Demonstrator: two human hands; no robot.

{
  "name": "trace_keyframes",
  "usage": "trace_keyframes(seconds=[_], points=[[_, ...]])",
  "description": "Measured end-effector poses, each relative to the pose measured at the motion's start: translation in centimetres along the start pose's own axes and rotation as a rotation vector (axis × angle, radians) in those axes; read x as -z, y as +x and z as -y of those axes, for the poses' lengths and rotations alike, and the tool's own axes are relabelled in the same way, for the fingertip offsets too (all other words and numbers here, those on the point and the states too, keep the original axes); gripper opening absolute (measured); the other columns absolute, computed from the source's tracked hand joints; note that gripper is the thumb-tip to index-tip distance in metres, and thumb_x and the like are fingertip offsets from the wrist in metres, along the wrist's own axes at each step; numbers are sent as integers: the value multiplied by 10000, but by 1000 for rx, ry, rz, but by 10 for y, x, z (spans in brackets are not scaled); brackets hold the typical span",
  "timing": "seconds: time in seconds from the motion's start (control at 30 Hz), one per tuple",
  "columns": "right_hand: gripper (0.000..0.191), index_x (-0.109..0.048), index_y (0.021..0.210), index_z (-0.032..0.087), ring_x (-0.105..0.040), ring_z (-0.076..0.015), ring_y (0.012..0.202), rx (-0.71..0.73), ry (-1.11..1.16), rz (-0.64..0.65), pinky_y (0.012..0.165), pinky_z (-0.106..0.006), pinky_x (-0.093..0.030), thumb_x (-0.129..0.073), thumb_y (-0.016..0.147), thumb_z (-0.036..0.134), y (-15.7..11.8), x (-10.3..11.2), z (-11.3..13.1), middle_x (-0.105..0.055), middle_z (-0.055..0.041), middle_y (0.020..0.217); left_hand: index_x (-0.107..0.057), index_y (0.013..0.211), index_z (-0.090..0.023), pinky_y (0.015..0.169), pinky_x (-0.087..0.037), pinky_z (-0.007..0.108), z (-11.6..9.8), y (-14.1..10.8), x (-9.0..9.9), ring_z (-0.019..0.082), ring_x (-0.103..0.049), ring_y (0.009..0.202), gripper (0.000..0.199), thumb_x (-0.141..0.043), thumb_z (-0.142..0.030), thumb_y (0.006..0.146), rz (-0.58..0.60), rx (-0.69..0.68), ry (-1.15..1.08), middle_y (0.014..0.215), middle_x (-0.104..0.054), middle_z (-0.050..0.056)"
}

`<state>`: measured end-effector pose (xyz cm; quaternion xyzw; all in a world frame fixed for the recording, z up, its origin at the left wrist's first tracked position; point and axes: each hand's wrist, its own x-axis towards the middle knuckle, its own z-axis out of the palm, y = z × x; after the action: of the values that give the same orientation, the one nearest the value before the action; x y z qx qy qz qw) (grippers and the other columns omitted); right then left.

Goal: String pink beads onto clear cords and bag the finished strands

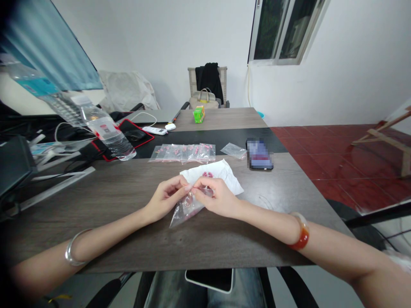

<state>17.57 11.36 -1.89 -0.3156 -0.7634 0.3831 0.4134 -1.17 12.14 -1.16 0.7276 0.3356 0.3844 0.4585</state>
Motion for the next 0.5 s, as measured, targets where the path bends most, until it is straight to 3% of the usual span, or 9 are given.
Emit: trace_keyframes(seconds=[0.23,0.4,0.5], points=[[255,-559,695,187,-464,-116,621,6,20,-93,589,-246,-384,-535,892,346,1,0,1,-532,10,662,-526,738,-175,594,-407,231,-4,0,0,109,-509,572,316,-567,-450,888,-39,15,-66,611,-568,-23],[480,-478,537,186,-350,-98,538,-47,-12,-117,515,-243,-325,-510,899,501,3,1,4,-392,35,539,-514,732,-182,589,-407,232,-5,0,1,111,-513,562,351,-547,-492,894,-91,-3,-57,600,-563,-25],[536,-511,502,180,-338,-98,526,-21,-24,-123,508,-249,-322,-512,884,556,4,1,5,-398,30,502,-512,750,-183,600,-415,234,-4,-1,1,113,-529,573,342,-544,-488,899,-103,-13,-60,610,-565,-26]])
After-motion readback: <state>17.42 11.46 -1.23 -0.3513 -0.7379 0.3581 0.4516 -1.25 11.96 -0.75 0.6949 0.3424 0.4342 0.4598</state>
